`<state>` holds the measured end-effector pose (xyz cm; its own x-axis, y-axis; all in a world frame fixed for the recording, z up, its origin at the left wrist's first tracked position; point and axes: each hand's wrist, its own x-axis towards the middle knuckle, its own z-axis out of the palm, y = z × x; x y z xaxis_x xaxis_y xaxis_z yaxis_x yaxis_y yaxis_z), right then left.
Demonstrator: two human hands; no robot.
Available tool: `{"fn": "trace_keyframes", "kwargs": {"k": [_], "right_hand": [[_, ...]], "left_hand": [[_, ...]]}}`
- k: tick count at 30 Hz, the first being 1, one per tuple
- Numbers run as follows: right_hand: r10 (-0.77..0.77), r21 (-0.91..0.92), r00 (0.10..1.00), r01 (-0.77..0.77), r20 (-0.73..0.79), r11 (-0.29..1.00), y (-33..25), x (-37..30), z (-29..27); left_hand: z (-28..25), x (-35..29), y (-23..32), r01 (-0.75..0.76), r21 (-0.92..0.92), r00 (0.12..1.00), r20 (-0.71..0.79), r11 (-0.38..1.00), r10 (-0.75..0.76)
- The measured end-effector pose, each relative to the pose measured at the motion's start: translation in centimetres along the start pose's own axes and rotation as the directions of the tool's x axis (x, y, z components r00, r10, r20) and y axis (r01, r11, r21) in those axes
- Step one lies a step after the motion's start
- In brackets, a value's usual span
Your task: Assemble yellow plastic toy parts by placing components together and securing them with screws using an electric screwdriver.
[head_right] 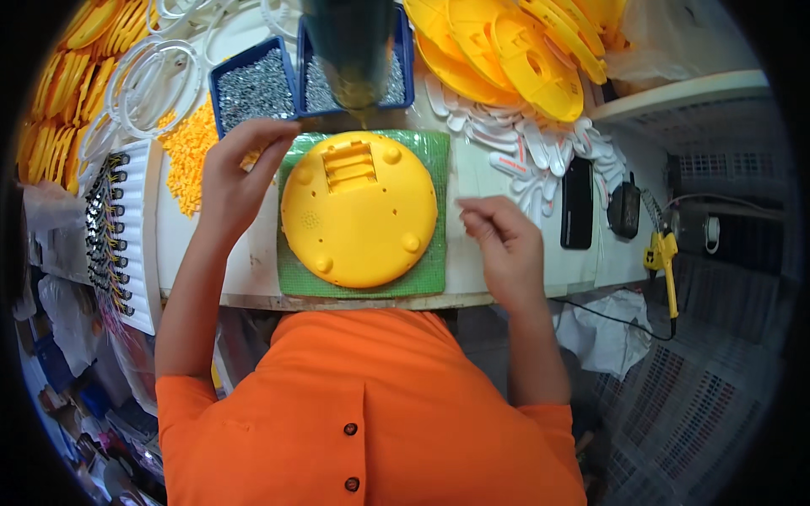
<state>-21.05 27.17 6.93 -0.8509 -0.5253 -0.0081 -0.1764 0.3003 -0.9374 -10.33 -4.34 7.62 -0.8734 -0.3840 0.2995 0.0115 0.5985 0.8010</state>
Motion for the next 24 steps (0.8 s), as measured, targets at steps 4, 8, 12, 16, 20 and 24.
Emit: {"fn": "trace_keyframes", "kwargs": {"k": [4,8,12,16,20,24], "right_hand": [[0.138,0.08,0.986,-0.146,0.093,0.986,1.5,-4.5,0.9],[0.252,0.258,0.967,-0.251,0.027,0.933,1.7,-5.5,1.6],[0.306,0.338,0.952,-0.291,0.008,0.895,0.9,-5.4,1.4],[0.334,0.326,0.94,-0.339,0.073,0.882,0.3,-6.1,1.8],[0.182,0.323,0.967,-0.231,0.177,0.918,1.2,-6.4,2.5],[0.092,0.261,0.981,-0.135,0.169,0.956,1.2,-6.3,3.8]], "left_hand": [[-0.4,-5.5,1.5,0.111,-0.105,0.993,-0.031,0.988,-0.115],[-0.2,-10.0,3.0,0.156,-0.132,0.982,0.127,0.979,-0.139],[1.5,-11.6,3.1,-0.227,0.089,0.957,0.203,0.97,0.205],[2.5,-12.5,2.3,-0.249,0.15,0.958,0.182,0.957,0.221],[2.5,-12.2,2.1,-0.278,0.153,0.95,0.191,0.948,0.248],[2.6,-12.3,1.9,-0.245,0.088,0.958,0.173,0.966,0.227]]}}
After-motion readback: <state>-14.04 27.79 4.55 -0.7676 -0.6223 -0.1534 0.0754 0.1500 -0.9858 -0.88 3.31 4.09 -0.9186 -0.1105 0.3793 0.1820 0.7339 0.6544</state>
